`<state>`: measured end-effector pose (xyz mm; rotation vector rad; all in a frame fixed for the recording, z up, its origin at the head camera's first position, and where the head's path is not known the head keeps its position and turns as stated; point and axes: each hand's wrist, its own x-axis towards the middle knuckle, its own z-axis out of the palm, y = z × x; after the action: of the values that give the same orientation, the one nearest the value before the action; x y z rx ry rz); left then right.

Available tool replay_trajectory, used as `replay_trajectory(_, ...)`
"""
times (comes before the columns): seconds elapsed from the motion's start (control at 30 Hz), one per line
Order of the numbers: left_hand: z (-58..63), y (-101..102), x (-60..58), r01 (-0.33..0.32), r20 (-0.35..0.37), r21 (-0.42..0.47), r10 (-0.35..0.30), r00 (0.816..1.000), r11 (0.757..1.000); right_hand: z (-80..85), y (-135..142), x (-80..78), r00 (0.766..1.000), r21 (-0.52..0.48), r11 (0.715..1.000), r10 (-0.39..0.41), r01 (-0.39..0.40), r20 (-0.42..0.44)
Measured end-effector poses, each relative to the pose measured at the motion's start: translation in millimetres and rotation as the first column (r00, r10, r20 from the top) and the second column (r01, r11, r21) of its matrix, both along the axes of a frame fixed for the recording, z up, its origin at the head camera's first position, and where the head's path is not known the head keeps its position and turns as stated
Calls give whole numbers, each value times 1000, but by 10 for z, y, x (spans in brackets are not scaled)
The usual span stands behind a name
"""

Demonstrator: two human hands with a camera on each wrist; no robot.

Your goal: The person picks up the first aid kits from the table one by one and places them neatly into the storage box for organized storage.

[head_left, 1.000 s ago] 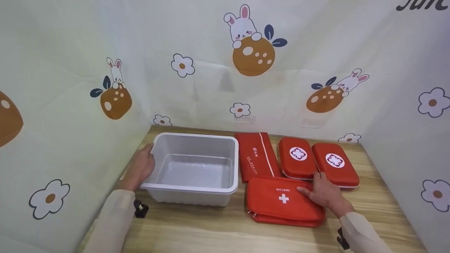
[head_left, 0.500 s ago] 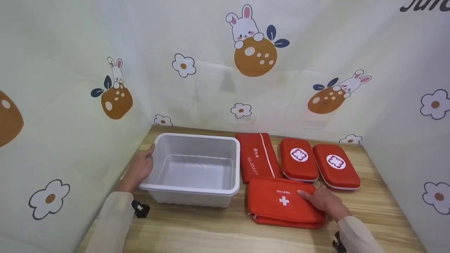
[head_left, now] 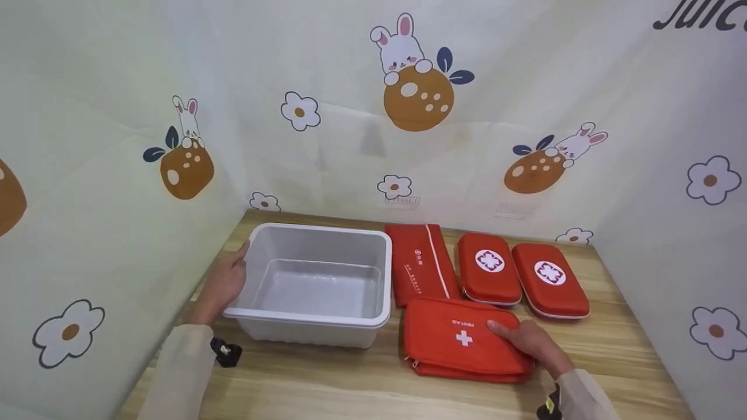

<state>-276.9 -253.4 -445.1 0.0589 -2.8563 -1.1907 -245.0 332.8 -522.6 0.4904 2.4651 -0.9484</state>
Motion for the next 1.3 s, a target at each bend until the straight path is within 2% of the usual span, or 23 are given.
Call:
replay_trajectory(0.1,11,-26,13,-1,13,30,1,1000,1000,-44,5,7,998,-11,999,-48,47,-32)
replay_trajectory(0.27,11,-55,12,-1,61,101,-6,998,995,-90,16,37,995,-19,998,-69,68,-75)
replay_trajectory(0.43,4,-60,9,-11,51,82,6,999,997,-69,7,51,997,-46,996,-78,77,-17)
replay_trajectory(0.57,-3,-49,15,-10,56,70,7,998,998,1,-17,86,997,-51,997,-60,58,-39)
replay_trajectory(0.7,-13,-52,19,-19,47,59,17,999,998,70,-29,90,994,-157,984,-90,79,-61)
replay_trajectory(0.83,-16,-38,8,-31,50,59,28,998,998,138,-17,104,988,-319,942,-134,105,-70)
replay_trajectory(0.93,-7,-29,2,-35,79,76,29,996,996,225,-28,125,981,-394,911,-171,124,-87)
replay_trajectory(1.0,-2,-31,0,-34,97,88,25,995,996,299,-53,139,974,-409,903,-197,135,-113)
replay_trajectory(1.13,1,-38,9,-32,99,89,23,995,996,444,-130,171,956,-405,903,-235,147,-177)
replay_trajectory(1.3,-2,-39,28,-43,77,84,36,996,996,575,-195,181,920,-413,890,-310,192,-241)
